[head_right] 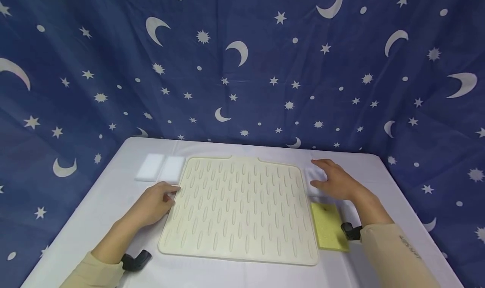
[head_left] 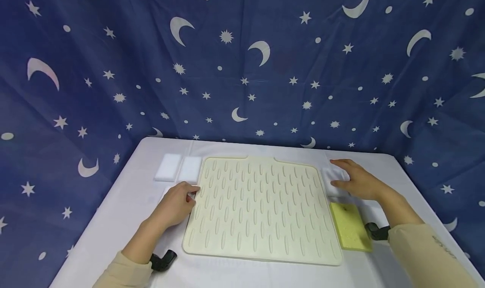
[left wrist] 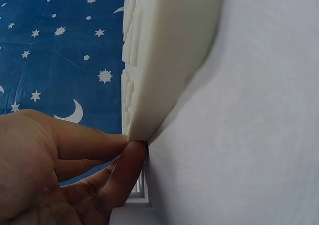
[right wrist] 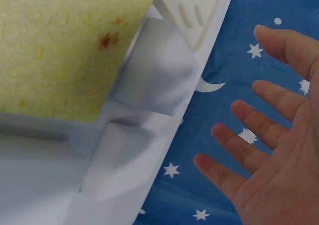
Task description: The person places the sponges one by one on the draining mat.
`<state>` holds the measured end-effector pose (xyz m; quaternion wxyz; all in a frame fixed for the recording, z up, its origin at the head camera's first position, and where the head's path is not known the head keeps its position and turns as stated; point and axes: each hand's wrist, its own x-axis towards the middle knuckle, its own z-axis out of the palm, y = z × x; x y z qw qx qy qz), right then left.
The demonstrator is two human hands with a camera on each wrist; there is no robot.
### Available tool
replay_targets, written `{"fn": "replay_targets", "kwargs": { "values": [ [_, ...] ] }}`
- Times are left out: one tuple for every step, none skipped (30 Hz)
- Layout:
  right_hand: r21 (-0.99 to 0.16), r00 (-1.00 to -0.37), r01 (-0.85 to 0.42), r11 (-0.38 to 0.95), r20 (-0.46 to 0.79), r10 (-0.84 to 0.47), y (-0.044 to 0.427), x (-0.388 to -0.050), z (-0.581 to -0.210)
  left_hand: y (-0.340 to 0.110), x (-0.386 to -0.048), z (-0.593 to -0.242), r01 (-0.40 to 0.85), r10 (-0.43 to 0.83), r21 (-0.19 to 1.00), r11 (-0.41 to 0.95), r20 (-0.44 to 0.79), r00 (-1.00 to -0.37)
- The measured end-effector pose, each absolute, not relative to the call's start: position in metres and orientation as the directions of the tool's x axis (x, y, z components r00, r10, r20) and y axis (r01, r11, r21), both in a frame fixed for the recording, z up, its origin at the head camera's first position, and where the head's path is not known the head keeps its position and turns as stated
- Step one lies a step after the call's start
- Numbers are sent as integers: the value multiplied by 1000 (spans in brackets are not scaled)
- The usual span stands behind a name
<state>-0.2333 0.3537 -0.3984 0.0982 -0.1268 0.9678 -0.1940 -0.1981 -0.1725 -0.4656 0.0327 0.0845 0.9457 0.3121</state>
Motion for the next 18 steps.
{"fn": "replay_targets", "kwargs": {
  "values": [
    [-403,-949,-204,892,-144,-282,355,-234,-400,-173,-198,-466,139,178,597,790,-8,-984],
    [-407,-949,-199,892,-148,-279,356,-235,-401,-173,-198,-466,139,178,596,791,-5,-984],
    [-408,-949,-193,893,-154,-275,357,-236,-402,-173,-198,-466,142,178,596,790,-2,-984],
    [-408,-949,-187,894,-159,-271,358,-236,-404,-172,-198,-465,146,180,596,790,2,-984],
    [-410,-949,-183,894,-163,-269,359,-237,-405,-172,-198,-465,148,181,593,791,4,-984],
    [-411,-949,-177,894,-169,-266,359,-237,-406,-172,-199,-465,150,181,593,791,7,-983],
    [-411,-949,-173,895,-174,-263,360,-238,-407,-172,-199,-465,150,179,591,792,9,-984],
    [-414,-949,-167,895,-179,-260,360,-239,-407,-172,-199,-465,149,177,591,793,10,-984],
    [-417,-949,-162,894,-184,-258,361,-240,-408,-172,-199,-466,147,175,590,794,9,-985],
    [-422,-948,-156,893,-190,-255,361,-241,-409,-172,-199,-466,142,172,591,794,6,-985],
    [-425,-947,-148,893,-198,-252,361,-242,-410,-172,-199,-466,137,168,592,794,2,-986],
    [-426,-946,-143,893,-207,-250,362,-244,-410,-172,-199,-466,133,165,595,793,0,-986],
    [-425,-945,-141,894,-213,-250,363,-245,-411,-172,-198,-466,130,163,595,793,-2,-987],
    [-423,-943,-137,896,-221,-249,363,-246,-411,-172,-198,-466,127,161,598,792,-4,-987],
    [-419,-942,-134,898,-229,-247,364,-247,-412,-171,-198,-466,125,160,599,791,-6,-987],
    [-414,-940,-131,901,-236,-245,364,-248,-412,-171,-198,-466,124,159,600,790,-6,-987],
    [-407,-940,-132,904,-239,-245,365,-249,-413,-171,-198,-466,124,158,600,790,-5,-987],
    [-401,-939,-137,906,-238,-248,366,-250,-413,-171,-197,-465,123,158,602,789,-5,-987]
  ]
}}
